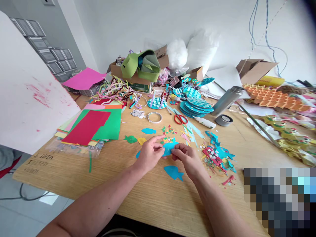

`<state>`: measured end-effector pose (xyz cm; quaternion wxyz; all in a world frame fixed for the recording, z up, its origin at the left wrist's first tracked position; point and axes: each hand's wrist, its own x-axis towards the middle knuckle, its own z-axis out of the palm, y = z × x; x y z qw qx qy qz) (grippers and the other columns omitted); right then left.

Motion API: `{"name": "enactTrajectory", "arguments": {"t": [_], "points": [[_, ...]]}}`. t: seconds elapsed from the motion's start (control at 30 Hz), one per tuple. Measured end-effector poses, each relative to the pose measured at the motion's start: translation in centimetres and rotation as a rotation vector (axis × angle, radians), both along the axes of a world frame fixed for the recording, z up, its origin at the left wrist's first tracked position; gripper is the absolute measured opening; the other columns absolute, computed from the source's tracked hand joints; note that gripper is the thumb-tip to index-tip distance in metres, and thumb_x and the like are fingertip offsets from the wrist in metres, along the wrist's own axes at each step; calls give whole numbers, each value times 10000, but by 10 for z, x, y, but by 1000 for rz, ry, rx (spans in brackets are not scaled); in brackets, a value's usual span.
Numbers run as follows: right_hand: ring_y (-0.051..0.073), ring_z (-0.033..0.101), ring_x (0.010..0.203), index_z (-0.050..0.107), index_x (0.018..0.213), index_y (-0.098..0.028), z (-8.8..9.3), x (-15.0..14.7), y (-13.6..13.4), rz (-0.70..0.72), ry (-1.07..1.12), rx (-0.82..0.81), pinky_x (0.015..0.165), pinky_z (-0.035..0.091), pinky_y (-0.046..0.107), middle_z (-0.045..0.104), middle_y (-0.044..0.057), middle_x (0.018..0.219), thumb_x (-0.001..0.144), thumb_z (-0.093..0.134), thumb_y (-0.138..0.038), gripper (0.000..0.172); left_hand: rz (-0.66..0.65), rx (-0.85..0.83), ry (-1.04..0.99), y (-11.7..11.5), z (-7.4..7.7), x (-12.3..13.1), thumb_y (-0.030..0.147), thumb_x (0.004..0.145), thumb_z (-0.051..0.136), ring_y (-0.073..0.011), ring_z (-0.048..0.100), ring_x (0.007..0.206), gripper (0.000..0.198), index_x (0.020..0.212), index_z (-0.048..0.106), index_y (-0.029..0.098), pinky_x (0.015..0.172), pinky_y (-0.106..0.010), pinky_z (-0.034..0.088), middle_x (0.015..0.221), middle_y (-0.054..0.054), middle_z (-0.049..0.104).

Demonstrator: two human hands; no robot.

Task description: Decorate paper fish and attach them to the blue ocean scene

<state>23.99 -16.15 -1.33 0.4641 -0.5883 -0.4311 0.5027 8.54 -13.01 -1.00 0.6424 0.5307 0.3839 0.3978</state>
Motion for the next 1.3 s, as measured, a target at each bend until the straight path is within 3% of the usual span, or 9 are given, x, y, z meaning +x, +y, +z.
{"name": "enactTrajectory", "arguments": {"t": [0.17,0.33,0.43,0.57,0.7,0.83,0.97,1.07,1.3], "points": [[123,544,570,683,761,-149,1,4,1,-114,235,20,569,409,272,630,21,698,639,641,-299,198,65,-52,-30,5,0,-4,171,712,603,-107,576,588,536,1245,547,150,568,-270,582,636,50,589],[115,556,639,685,843,-158,6,10,1,-101,322,94,629,426,268,637,22,773,663,711,-287,223,151,-87,-41,9,10,-9,186,697,622,-136,630,607,554,1238,535,105,565,-264,568,670,22,636],[121,562,656,629,1065,-198,12,10,-1,-111,298,190,663,438,288,635,1,770,700,725,-301,391,149,-90,-49,9,16,-11,203,693,630,-136,636,571,574,1244,518,86,542,-245,548,668,17,649],[135,586,676,417,1316,-261,17,11,-3,-141,308,299,701,452,316,648,-26,764,730,725,-307,664,100,-66,-31,7,21,-12,229,695,637,-134,633,572,619,1273,477,77,541,-241,538,640,34,626],[151,609,706,527,1135,-189,17,17,-1,-167,364,241,718,465,324,679,17,784,654,798,-351,576,-76,-30,130,3,28,-16,228,706,609,-142,635,584,552,1232,514,90,514,-238,519,690,2,653],[151,617,733,620,907,-172,17,23,1,-170,423,174,721,472,299,696,42,791,570,853,-369,454,-303,76,480,-10,24,-37,162,714,552,-128,605,542,308,1004,647,121,459,-205,447,766,-47,691],[163,607,700,664,796,-180,18,22,2,-138,397,155,680,484,313,691,45,777,536,861,-410,399,-221,303,767,-30,9,-65,114,729,515,-186,647,723,218,838,694,177,642,-269,475,780,-52,712],[157,587,675,672,763,-183,16,20,2,-90,371,153,651,473,302,675,42,748,552,852,-424,368,-177,352,851,-43,4,-76,128,755,517,-213,642,784,213,855,694,191,712,-311,477,829,-63,707],[148,533,659,633,784,-187,17,9,-4,53,132,214,639,440,288,616,25,713,705,732,-490,329,-28,447,959,-48,25,-77,241,808,538,-251,580,1022,230,994,671,214,901,-382,449,1050,-86,629]]}}
